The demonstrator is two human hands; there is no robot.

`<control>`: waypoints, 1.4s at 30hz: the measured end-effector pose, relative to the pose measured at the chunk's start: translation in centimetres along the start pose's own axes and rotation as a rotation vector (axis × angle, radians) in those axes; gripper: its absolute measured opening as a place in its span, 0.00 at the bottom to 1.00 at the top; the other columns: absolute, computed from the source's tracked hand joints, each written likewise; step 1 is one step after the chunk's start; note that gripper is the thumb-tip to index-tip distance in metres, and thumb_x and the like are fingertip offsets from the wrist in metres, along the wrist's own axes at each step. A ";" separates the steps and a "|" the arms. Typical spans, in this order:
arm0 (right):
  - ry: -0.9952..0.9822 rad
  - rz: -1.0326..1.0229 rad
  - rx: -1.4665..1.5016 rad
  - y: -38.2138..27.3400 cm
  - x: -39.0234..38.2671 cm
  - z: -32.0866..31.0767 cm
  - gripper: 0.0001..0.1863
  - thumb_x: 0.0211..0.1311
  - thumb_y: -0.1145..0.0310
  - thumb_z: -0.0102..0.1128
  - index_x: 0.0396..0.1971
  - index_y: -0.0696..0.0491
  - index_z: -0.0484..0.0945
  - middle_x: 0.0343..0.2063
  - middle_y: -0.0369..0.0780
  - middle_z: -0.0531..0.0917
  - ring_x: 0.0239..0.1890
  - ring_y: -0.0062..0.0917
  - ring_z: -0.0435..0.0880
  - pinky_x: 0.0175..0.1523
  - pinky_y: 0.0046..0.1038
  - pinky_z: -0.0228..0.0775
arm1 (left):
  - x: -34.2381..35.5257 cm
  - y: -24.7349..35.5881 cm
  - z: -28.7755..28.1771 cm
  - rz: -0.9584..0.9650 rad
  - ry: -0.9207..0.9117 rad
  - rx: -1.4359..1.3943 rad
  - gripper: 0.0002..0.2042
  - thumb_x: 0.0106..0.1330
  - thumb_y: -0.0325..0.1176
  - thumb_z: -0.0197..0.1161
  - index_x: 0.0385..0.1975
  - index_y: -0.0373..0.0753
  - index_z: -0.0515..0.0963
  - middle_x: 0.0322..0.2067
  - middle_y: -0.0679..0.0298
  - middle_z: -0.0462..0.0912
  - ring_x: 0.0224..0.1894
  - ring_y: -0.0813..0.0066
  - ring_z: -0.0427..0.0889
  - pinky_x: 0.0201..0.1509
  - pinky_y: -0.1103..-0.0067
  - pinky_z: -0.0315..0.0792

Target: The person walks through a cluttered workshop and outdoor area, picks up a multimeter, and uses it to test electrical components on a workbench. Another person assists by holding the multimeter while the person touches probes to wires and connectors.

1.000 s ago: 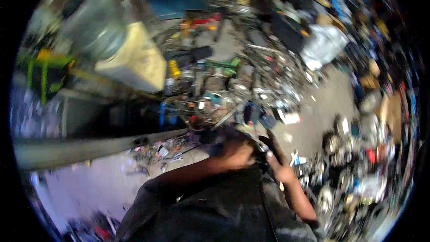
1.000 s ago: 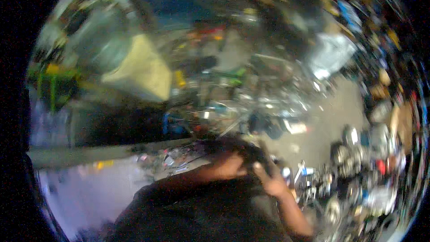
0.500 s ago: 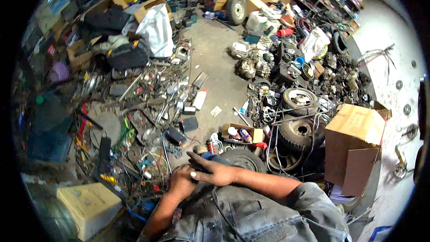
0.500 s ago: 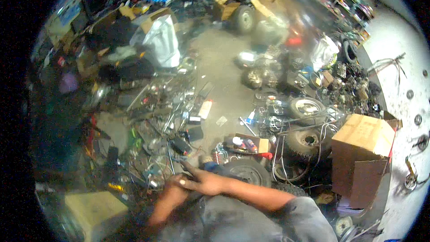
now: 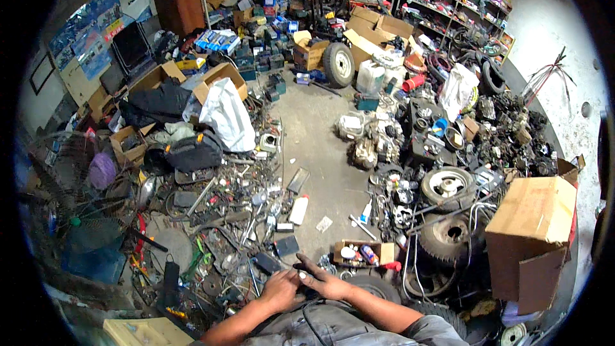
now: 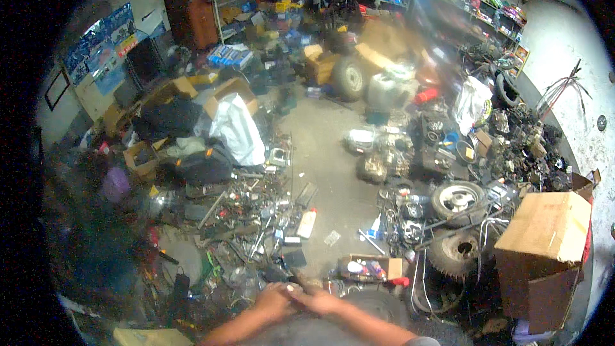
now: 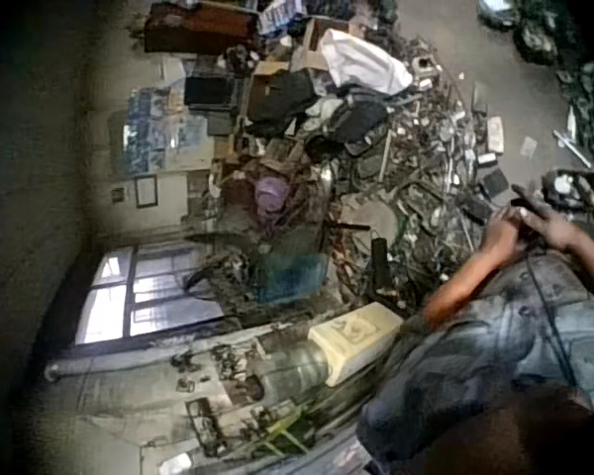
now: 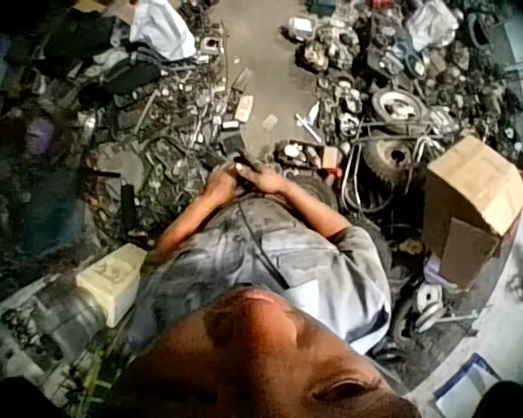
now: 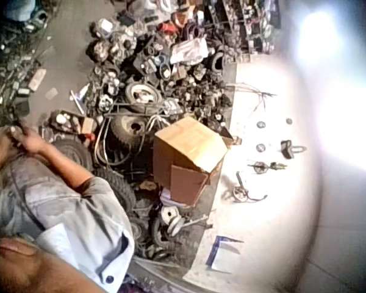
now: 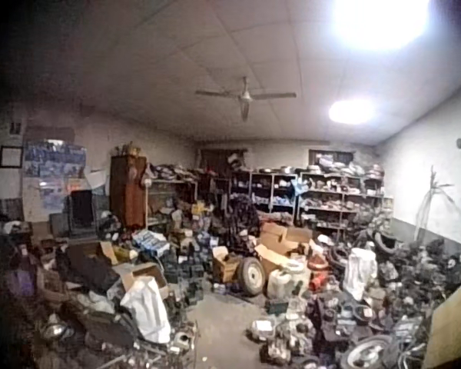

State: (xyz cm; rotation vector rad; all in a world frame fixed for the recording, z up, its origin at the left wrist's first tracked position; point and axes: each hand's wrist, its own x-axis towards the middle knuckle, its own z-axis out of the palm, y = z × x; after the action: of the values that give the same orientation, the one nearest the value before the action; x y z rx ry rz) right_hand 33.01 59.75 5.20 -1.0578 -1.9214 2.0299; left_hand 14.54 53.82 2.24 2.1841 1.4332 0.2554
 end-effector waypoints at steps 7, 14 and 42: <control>-0.027 -0.011 0.235 -5.8 7.9 -7.5 0.35 0.71 0.49 0.44 0.69 0.56 0.51 0.66 0.48 0.60 0.69 0.33 0.55 0.70 0.30 0.45 | 2.1 -3.5 -7.2 -0.541 0.424 -0.196 0.15 0.53 0.42 0.68 0.27 0.37 0.75 0.32 0.53 0.78 0.35 0.54 0.79 0.38 0.64 0.73; -0.009 -0.052 0.204 -0.6 16.4 -8.0 0.34 0.69 0.48 0.48 0.66 0.54 0.58 0.58 0.47 0.72 0.55 0.33 0.75 0.60 0.33 0.64 | -4.7 -12.0 -2.9 -0.805 0.235 -0.251 0.18 0.59 0.40 0.66 0.42 0.33 0.76 0.37 0.50 0.82 0.38 0.57 0.80 0.42 0.64 0.72; -1.079 0.311 -0.871 13.6 21.6 36.5 0.18 0.63 0.52 0.56 0.35 0.54 0.76 0.28 0.41 0.77 0.31 0.27 0.78 0.36 0.34 0.71 | -34.0 15.3 45.6 -2.296 1.160 -0.939 0.14 0.57 0.43 0.56 0.32 0.40 0.82 0.35 0.51 0.83 0.38 0.50 0.82 0.38 0.60 0.76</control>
State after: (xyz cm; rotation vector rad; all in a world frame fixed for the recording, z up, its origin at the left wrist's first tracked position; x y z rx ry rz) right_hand 0.79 39.79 -18.15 -0.2603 -3.5878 2.1343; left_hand 31.54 4.33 -24.74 -1.1238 2.3767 0.9046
